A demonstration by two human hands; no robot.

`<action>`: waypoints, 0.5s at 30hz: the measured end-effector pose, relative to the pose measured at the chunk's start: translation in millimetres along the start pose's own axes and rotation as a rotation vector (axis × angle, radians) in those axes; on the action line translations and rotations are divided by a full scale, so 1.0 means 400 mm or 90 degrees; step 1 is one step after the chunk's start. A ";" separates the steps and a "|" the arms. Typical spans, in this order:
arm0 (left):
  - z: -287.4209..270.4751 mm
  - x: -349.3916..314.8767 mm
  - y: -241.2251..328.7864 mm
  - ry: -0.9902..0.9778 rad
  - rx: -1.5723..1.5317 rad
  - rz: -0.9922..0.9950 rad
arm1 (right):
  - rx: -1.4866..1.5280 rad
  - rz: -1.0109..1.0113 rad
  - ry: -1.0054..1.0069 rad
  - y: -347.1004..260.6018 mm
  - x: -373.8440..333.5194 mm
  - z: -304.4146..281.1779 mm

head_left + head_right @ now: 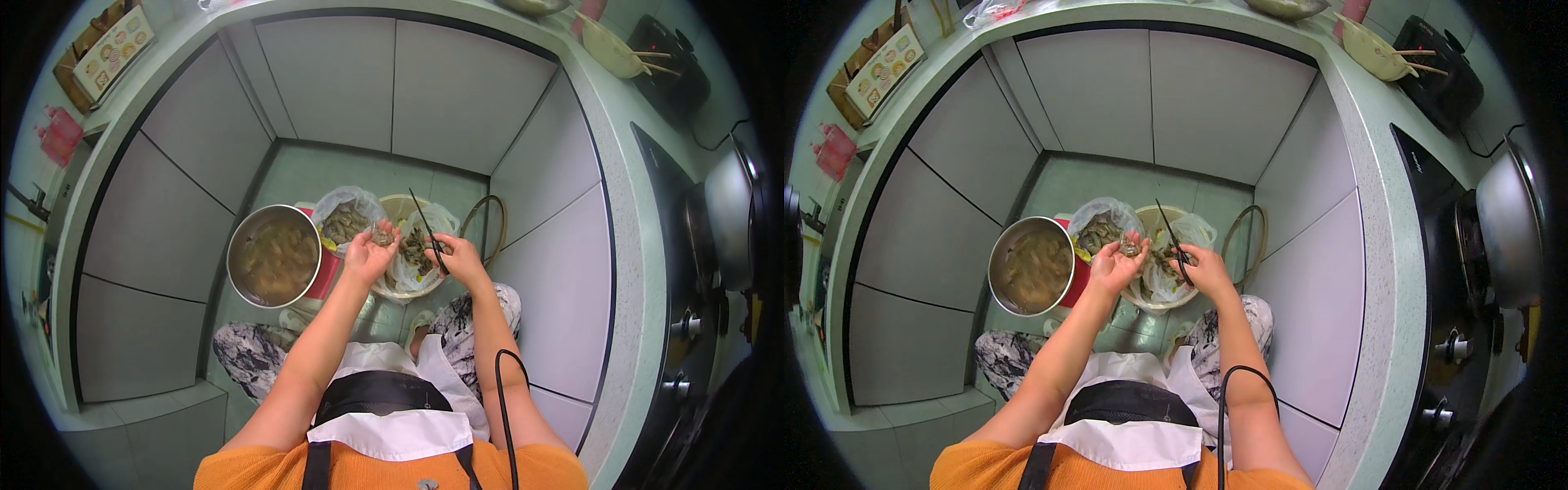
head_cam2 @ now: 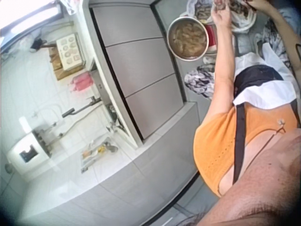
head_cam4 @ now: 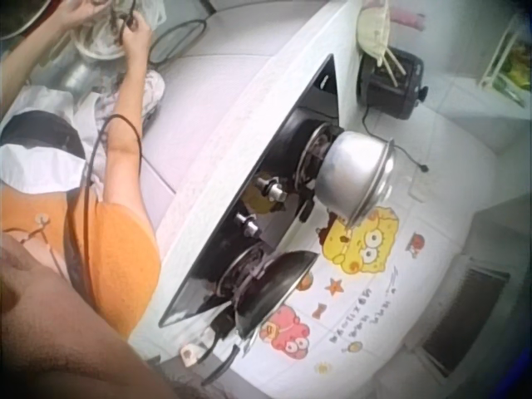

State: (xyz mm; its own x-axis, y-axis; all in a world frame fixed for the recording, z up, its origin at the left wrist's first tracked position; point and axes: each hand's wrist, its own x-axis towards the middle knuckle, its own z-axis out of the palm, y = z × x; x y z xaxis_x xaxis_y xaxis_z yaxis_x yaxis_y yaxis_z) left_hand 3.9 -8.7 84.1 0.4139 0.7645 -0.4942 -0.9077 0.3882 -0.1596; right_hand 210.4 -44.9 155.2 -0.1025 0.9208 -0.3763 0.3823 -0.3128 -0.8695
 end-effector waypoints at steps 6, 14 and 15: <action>-0.019 0.014 0.011 -0.055 0.092 -0.006 | 0.026 -0.168 0.132 0.048 0.027 0.053; 0.029 -0.004 -0.022 0.025 0.216 0.003 | 0.039 -0.279 0.219 0.058 0.039 0.076; 0.023 -0.001 -0.020 0.017 0.191 -0.004 | 0.039 -0.290 0.232 0.060 0.042 0.080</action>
State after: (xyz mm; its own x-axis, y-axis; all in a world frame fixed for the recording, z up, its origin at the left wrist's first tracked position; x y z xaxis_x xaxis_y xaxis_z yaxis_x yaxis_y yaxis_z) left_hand 11.7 -7.4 93.6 0.4135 0.7491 -0.5176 -0.8422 0.5307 0.0952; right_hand 188.7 -44.4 117.6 0.0829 0.9829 0.1645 0.3194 0.1302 -0.9386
